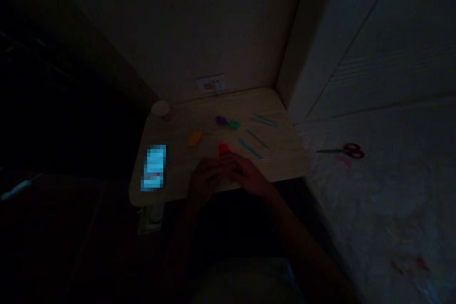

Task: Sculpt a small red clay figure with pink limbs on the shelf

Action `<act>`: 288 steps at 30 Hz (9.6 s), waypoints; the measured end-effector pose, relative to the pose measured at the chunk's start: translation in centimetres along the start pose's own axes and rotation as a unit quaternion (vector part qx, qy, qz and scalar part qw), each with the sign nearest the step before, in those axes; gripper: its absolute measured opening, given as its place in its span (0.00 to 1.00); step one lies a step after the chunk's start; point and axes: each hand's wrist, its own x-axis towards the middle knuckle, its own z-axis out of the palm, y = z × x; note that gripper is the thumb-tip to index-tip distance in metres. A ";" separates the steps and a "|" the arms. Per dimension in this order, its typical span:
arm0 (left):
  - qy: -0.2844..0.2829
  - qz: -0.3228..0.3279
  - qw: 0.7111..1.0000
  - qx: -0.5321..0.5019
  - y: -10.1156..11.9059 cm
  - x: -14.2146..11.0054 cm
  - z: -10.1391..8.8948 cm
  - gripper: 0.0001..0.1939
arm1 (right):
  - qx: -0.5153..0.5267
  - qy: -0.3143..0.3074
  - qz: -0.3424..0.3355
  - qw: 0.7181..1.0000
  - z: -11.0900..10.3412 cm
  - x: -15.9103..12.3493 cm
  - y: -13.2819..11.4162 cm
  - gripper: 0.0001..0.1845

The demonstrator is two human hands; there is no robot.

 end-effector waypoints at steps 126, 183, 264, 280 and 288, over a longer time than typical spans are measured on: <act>-0.028 -0.033 0.981 0.189 1.2 0.2 1.4 0.04 | -0.497 0.268 -0.024 0.825 -3.3 -2.1 -0.9 0.11; -0.020 -0.055 0.976 0.210 1.4 0.3 1.5 0.04 | -0.425 0.265 0.180 0.847 4.5 -6.3 -0.7 0.11; -0.036 -0.056 0.971 0.228 1.9 0.2 1.3 0.01 | -0.351 0.257 0.149 0.888 3.2 -4.2 -0.4 0.08; -0.011 -0.078 0.974 0.211 1.9 0.2 1.2 0.05 | -0.470 0.257 0.094 0.839 3.7 -5.8 -0.9 0.09; 0.009 -0.087 0.975 0.206 1.7 0.1 1.1 0.08 | -0.532 0.204 0.009 0.822 2.5 -4.6 0.0 0.10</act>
